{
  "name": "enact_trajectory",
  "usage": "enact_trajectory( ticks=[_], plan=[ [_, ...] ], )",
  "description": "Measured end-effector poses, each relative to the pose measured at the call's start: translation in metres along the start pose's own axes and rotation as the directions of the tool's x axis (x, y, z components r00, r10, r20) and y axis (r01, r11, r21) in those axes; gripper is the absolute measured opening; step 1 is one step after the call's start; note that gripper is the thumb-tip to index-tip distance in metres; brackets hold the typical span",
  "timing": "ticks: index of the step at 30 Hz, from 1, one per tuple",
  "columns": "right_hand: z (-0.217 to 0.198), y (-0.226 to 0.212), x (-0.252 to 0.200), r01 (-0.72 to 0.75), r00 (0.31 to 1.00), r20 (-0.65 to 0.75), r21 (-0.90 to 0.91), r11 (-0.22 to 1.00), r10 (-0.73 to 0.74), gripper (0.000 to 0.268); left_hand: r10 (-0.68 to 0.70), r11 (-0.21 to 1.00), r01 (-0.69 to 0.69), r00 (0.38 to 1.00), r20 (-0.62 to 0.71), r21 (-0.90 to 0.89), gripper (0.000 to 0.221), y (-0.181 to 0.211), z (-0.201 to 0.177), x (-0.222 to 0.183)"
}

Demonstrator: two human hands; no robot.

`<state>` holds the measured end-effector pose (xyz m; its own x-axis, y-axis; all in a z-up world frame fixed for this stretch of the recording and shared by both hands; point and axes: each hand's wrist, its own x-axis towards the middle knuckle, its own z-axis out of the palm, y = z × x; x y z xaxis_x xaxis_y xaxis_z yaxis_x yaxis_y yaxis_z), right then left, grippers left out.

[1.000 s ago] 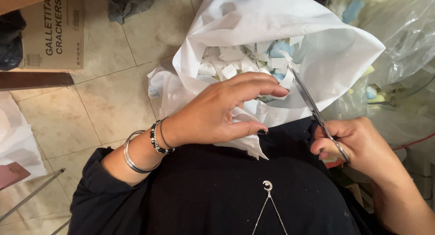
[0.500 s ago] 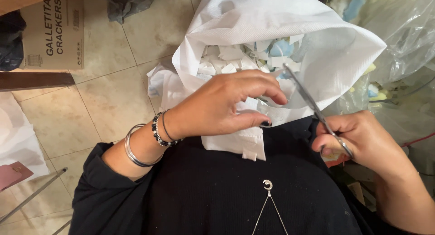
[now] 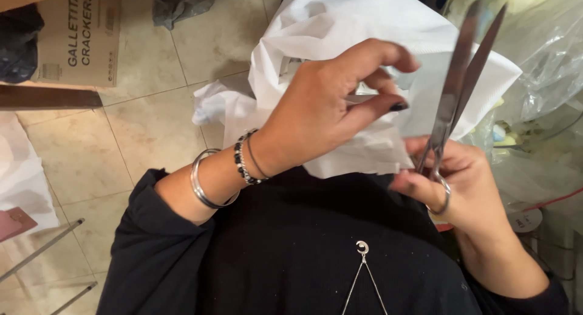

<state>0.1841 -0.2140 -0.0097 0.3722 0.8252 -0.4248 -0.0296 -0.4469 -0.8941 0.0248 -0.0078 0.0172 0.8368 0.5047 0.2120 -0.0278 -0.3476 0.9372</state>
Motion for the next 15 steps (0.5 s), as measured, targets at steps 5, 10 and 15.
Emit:
enact_trajectory(
  ticks=[5, 10, 15],
  plan=[
    [0.005, -0.027, 0.004, 0.17, 0.979, -0.094, -0.129, 0.977, -0.183, 0.014, -0.082, 0.996, 0.081, 0.996, 0.036, 0.034, 0.044, 0.01, -0.016, -0.005],
    [-0.005, -0.014, 0.001, 0.224, 0.947, -0.192, -0.178, 0.958, -0.257, 0.02, -0.142, 0.985, 0.131, 0.985, 0.095, 0.113, 0.036, -0.01, -0.02, -0.026],
    [-0.028, -0.001, -0.005, 0.271, 0.956, -0.017, -0.334, 0.903, -0.293, 0.041, -0.071, 0.996, 0.062, 0.988, -0.138, -0.066, 0.037, 0.001, -0.011, -0.027]
  ],
)
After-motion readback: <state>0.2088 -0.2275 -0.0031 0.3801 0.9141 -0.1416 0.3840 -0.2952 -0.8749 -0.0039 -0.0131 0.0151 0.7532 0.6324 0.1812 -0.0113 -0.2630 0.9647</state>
